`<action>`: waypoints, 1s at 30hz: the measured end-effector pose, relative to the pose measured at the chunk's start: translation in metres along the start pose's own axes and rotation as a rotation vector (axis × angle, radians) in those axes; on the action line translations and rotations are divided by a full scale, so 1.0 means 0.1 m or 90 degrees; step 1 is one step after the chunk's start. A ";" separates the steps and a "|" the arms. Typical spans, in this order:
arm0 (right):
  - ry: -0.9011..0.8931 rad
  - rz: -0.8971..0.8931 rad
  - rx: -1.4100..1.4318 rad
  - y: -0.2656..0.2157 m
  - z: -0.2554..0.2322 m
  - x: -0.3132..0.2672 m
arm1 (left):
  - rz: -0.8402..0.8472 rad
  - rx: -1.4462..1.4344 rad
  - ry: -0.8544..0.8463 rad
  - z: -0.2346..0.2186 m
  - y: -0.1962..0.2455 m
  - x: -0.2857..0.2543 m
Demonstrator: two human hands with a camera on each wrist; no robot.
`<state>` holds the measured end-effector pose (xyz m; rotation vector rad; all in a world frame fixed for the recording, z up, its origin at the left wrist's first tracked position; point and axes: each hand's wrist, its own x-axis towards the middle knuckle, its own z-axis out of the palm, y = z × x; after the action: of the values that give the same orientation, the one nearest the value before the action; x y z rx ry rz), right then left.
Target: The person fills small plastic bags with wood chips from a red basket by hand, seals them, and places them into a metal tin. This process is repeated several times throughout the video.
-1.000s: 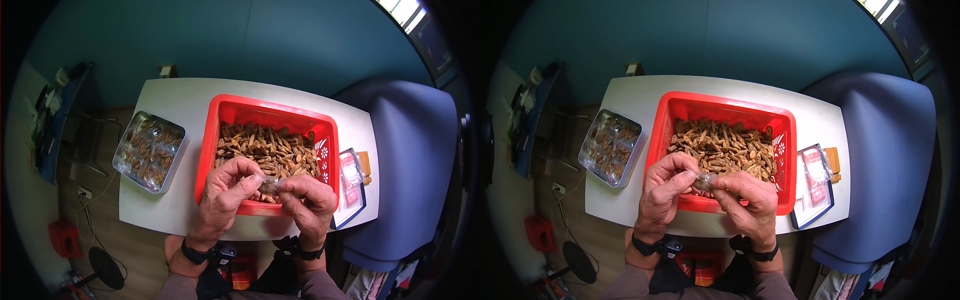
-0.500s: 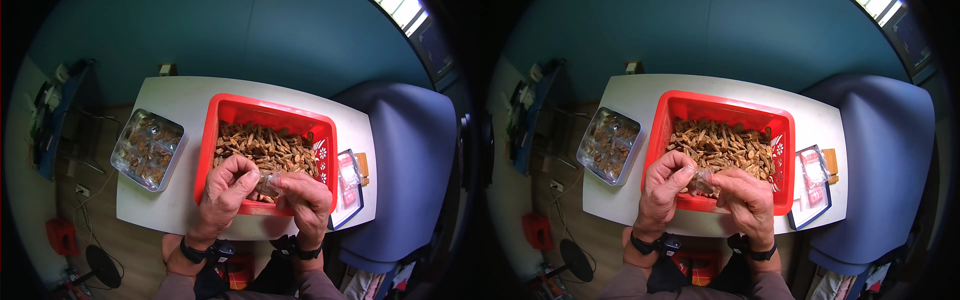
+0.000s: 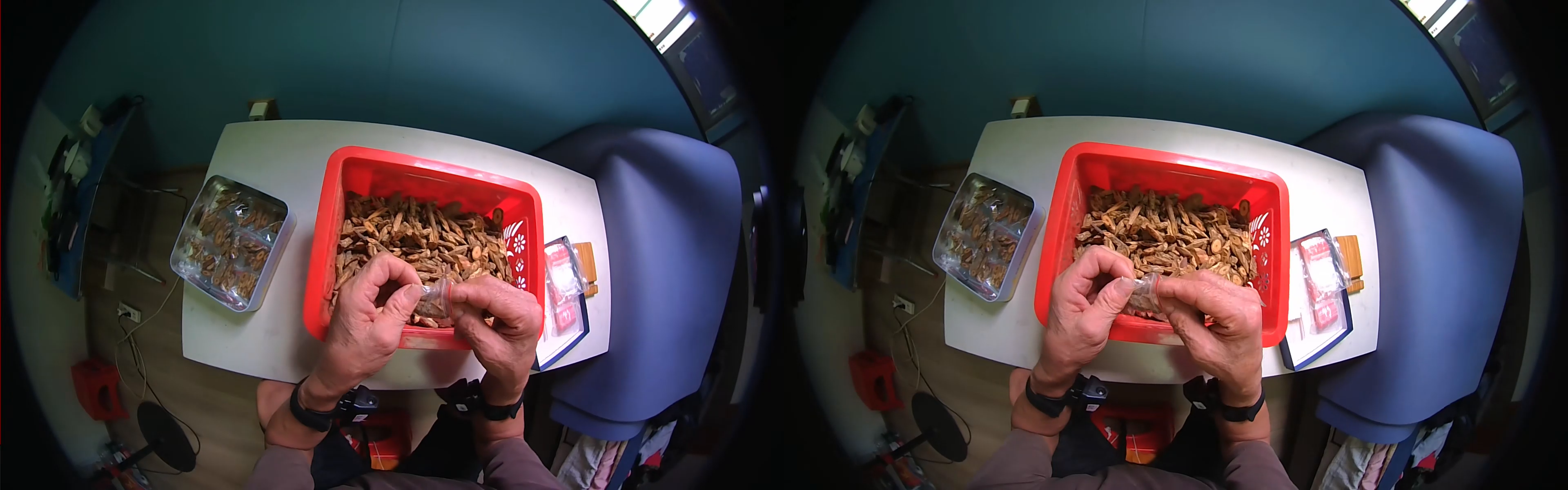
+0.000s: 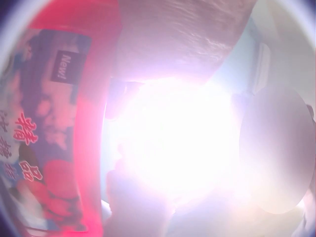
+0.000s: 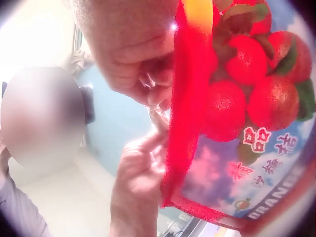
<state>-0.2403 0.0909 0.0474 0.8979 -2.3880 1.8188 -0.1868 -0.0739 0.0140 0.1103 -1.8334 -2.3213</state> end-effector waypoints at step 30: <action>0.008 -0.037 0.027 0.04 0.02 -0.02 | 0.064 -0.054 0.005 0.02 0.01 0.01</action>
<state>-0.2396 0.0900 0.0429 0.9473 -2.2989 1.8556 -0.1879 -0.0724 0.0155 0.0165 -1.6926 -2.3222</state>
